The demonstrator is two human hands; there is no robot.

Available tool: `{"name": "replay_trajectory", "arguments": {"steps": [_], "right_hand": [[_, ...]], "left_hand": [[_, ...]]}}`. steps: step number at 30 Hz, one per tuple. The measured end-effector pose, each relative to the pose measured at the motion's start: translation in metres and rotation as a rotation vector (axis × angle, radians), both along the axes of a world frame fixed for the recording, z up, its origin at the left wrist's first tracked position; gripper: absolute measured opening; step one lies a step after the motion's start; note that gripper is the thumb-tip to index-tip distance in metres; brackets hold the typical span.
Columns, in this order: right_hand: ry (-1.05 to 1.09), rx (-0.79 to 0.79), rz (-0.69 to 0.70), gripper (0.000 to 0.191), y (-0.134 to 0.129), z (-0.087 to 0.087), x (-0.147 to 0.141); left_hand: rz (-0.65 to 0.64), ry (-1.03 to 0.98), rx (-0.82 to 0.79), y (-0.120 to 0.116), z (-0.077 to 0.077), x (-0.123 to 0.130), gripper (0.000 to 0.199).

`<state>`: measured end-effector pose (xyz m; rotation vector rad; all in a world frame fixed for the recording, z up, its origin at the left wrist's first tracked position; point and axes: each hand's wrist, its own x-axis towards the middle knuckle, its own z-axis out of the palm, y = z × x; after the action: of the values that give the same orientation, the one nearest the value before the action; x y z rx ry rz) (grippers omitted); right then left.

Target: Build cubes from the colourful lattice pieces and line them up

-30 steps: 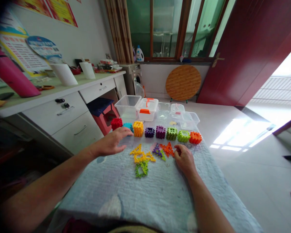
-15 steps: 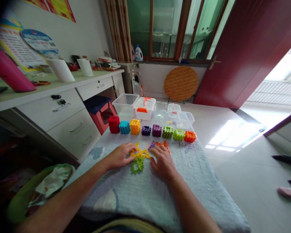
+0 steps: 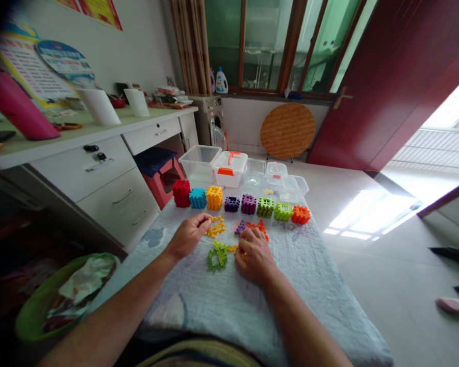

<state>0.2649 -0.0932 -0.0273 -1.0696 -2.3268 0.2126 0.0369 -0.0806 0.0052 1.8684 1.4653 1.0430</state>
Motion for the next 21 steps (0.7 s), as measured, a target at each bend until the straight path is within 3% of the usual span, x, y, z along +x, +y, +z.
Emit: {"name": "replay_trajectory", "arguments": {"steps": [3,7,10,15,21], "right_hand": [[-0.012,-0.005,0.051,0.010,-0.004,0.005,-0.002],[-0.089,-0.022,0.177,0.041,-0.011,0.012,-0.012],[-0.121,-0.032,0.215,0.035,-0.013,0.013,-0.017],[-0.099,-0.025,0.174,0.024,-0.013,0.009,-0.015],[-0.019,-0.004,0.090,0.033,-0.011,0.008,-0.004]], "left_hand": [[0.046,-0.157,-0.032,-0.004,-0.009,0.004,0.026],[0.095,-0.212,-0.030,-0.006,-0.024,0.001,0.027],[0.112,-0.203,-0.018,-0.007,-0.031,-0.003,0.027],[0.148,-0.184,-0.010,-0.006,-0.031,-0.008,0.027],[0.083,-0.203,-0.049,-0.010,-0.027,-0.004,0.025]]}}
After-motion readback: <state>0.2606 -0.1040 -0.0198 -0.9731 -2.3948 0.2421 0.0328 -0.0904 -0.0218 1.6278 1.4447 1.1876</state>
